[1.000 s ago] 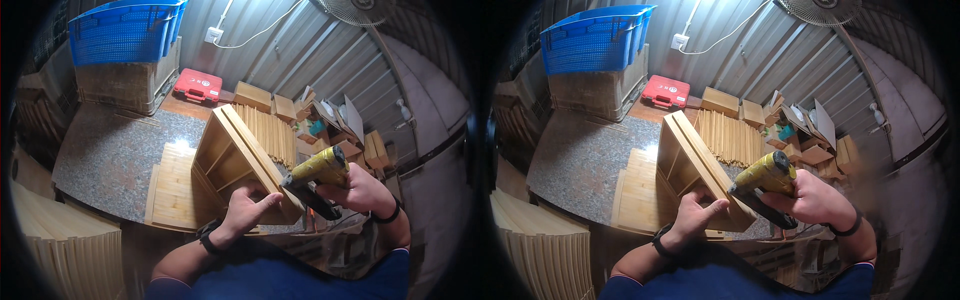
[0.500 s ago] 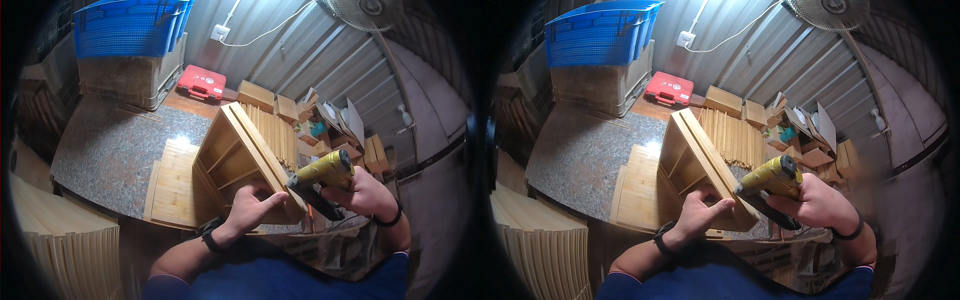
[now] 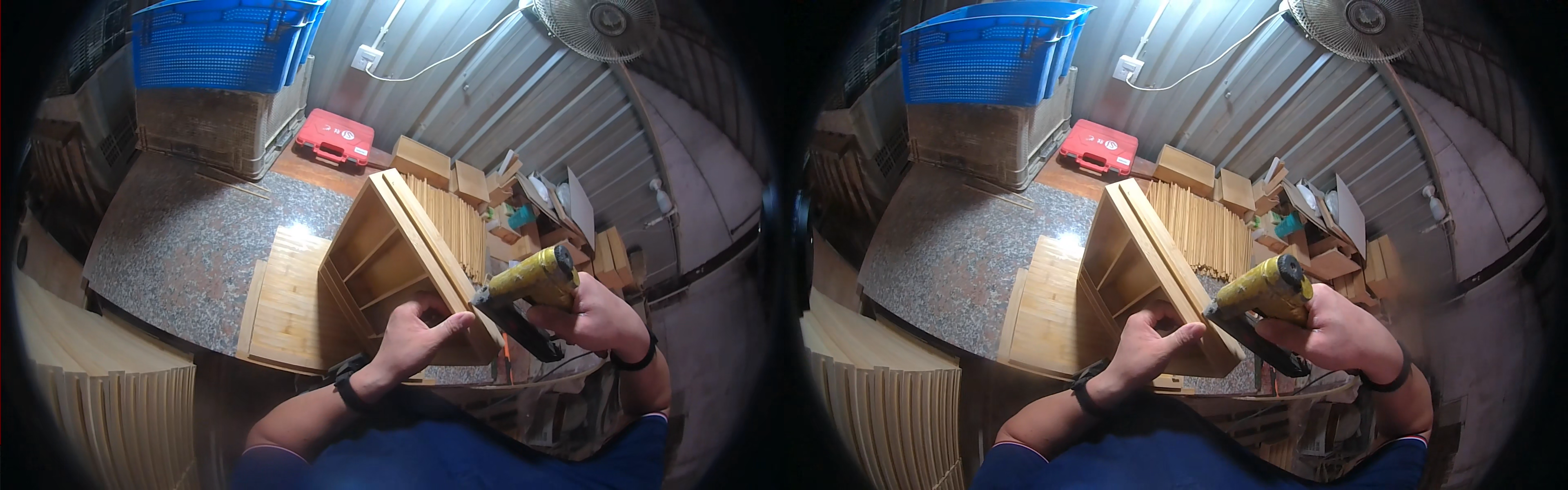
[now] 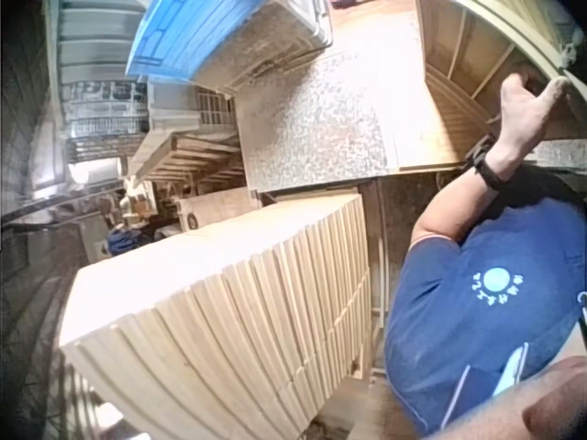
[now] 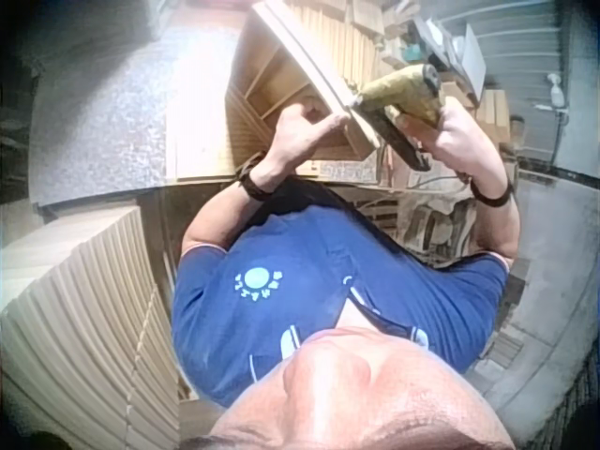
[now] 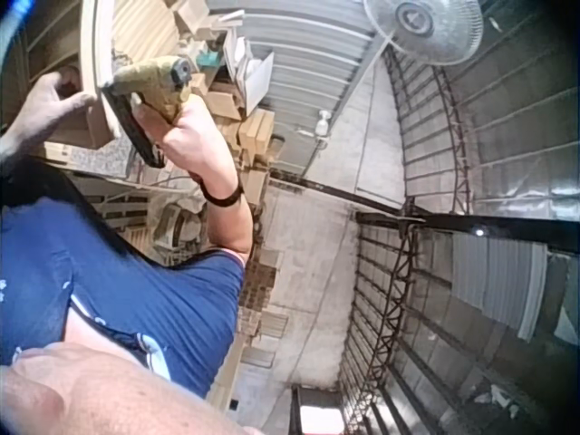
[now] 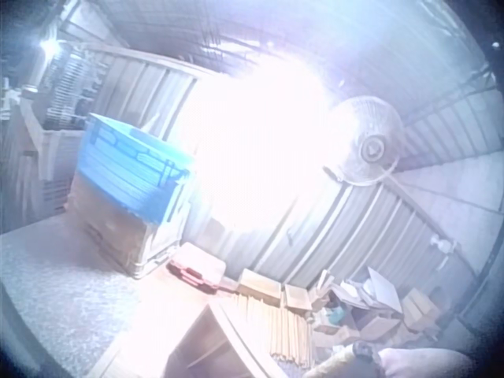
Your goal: Assembling a multi-compartment wooden drawer organizer using a pneumatic staple gun.
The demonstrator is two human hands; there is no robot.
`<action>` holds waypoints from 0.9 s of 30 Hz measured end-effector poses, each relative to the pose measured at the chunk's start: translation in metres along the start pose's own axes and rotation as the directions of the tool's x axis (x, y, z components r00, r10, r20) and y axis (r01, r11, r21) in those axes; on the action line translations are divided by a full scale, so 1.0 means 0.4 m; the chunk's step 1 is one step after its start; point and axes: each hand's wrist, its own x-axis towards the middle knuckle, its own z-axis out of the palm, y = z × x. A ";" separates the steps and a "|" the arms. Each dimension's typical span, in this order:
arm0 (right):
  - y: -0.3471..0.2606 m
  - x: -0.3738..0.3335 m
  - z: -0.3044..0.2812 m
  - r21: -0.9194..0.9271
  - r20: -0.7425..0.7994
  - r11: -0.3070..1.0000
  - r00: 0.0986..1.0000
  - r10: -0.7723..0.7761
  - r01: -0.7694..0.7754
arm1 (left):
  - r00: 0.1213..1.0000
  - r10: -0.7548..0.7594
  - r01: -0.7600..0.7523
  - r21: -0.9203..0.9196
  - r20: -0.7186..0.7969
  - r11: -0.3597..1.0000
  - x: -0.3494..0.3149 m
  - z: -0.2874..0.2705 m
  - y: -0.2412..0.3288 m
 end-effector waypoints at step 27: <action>-0.091 0.119 0.001 0.028 -0.061 0.998 0.997 0.057 -0.055 | 1.000 0.010 -0.009 0.004 -0.026 1.000 0.008 0.004 -0.010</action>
